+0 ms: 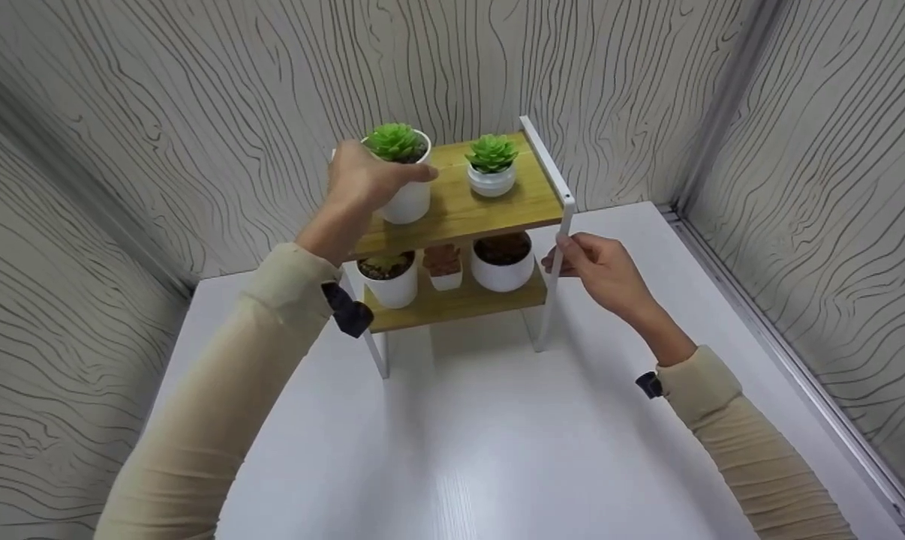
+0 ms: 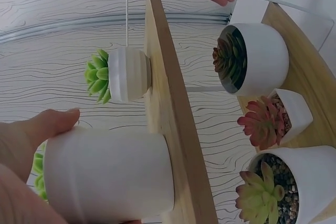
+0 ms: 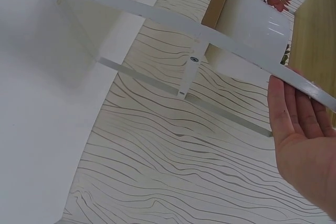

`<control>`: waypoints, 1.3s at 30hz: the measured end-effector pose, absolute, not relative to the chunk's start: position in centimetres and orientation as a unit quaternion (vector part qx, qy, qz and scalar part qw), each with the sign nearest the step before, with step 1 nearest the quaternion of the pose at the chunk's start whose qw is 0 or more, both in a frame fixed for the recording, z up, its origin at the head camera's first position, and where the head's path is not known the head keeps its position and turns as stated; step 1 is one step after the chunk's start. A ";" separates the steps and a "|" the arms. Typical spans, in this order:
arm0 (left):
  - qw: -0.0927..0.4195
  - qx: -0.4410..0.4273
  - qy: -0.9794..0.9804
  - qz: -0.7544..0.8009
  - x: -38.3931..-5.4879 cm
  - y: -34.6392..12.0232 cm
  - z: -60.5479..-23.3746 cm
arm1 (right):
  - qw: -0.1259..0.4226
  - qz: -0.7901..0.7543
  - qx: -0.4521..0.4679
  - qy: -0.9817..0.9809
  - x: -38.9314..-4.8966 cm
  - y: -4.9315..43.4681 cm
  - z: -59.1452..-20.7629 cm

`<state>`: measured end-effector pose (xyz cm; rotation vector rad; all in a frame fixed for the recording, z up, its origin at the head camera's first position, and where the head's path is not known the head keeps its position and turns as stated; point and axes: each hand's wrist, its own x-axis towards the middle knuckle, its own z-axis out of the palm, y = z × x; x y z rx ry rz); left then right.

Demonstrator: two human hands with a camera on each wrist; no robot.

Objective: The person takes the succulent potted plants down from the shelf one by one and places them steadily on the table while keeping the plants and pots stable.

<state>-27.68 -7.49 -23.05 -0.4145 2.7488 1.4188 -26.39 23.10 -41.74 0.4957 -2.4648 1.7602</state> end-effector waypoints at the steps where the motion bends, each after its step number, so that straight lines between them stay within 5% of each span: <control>1: 0.009 -0.132 0.881 0.455 -27.7 -7.5 -23.1 | 0.035 0.572 0.161 -0.803 -26.4 23.1 -41.7; 39: 0.040 -0.044 0.879 0.473 -26.0 -8.8 -22.2 | 0.026 0.562 0.159 -0.811 -26.5 23.3 -41.6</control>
